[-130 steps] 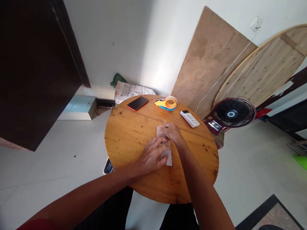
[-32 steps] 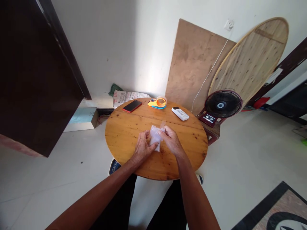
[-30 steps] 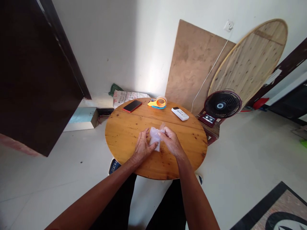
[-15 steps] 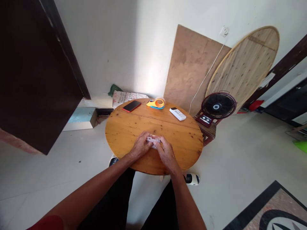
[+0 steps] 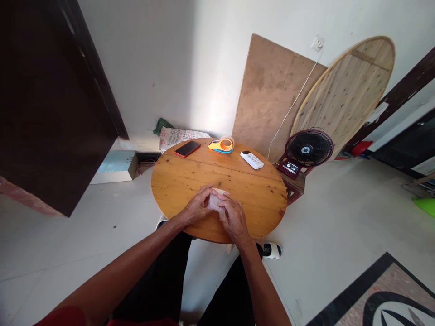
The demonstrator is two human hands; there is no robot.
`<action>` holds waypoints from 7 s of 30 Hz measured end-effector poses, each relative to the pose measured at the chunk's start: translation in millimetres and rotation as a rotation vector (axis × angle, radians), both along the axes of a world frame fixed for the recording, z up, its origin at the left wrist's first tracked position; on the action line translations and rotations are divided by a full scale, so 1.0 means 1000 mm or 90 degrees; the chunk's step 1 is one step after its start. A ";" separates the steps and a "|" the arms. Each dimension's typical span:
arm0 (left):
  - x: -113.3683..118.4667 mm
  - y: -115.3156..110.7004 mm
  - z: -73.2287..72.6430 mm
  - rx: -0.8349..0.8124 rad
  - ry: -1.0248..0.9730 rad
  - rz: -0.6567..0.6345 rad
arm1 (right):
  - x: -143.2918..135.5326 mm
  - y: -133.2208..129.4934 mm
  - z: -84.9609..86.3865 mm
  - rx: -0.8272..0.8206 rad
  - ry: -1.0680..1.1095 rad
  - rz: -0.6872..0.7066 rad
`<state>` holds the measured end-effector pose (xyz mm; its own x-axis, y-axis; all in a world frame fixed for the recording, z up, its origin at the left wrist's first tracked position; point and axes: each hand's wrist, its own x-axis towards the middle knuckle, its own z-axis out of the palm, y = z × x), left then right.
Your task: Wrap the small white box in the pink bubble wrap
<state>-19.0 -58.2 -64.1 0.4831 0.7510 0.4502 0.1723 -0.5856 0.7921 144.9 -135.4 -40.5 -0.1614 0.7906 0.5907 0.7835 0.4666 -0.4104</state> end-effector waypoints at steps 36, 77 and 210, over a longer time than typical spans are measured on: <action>0.018 0.056 0.023 -0.499 -0.238 -0.257 | 0.007 0.050 0.008 -0.318 0.528 -0.061; 0.022 0.050 0.022 -0.568 -0.300 -0.248 | 0.014 0.055 0.014 -0.141 0.281 -0.158; 0.033 0.057 0.020 -0.478 -0.285 -0.078 | 0.014 0.059 0.013 -0.029 -0.007 -0.126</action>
<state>14.1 -1.3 -44.4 0.4764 0.8789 0.0254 -0.2769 0.1226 0.9530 158.9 -76.6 -27.1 -0.0067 0.8333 0.5528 0.8627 0.2843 -0.4182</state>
